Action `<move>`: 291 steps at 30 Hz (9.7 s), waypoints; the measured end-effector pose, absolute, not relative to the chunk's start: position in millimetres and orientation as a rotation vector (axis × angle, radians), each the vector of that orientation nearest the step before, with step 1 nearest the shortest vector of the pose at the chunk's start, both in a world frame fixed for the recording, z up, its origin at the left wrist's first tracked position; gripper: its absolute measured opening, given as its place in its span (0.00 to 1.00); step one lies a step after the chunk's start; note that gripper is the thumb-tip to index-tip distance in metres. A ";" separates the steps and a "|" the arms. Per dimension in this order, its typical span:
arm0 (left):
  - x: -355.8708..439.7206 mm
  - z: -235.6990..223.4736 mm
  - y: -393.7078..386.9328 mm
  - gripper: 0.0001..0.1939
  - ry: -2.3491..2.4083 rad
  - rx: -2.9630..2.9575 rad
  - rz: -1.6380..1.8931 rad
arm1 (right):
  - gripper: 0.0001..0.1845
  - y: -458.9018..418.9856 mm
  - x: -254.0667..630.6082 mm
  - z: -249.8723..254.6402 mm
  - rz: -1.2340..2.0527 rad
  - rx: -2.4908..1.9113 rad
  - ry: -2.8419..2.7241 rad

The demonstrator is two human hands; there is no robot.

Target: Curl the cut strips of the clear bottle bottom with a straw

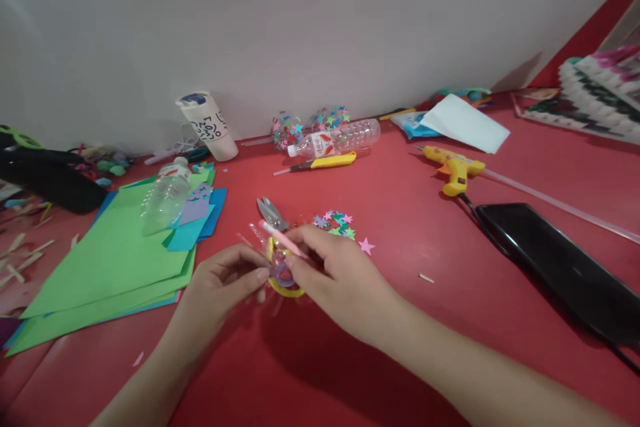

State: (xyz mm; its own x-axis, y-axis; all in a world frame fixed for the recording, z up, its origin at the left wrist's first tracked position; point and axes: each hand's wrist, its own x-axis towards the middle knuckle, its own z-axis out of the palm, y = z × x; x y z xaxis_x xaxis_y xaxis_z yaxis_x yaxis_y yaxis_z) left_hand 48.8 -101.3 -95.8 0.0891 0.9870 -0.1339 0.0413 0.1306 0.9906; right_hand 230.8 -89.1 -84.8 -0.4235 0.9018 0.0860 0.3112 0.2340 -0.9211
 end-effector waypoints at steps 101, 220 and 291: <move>56.3 -105.0 -107.3 0.02 1.306 1.228 1.151 | 0.08 -89.8 225.6 -102.9 0.654 -0.909 -2.134; 55.2 -103.6 -102.7 0.04 1.254 1.168 1.044 | 0.06 -84.4 222.6 -100.7 1.332 -1.056 -1.688; 57.6 -109.3 -98.5 0.03 1.220 1.234 1.144 | 0.10 -85.5 223.1 -101.8 0.994 -1.205 -1.976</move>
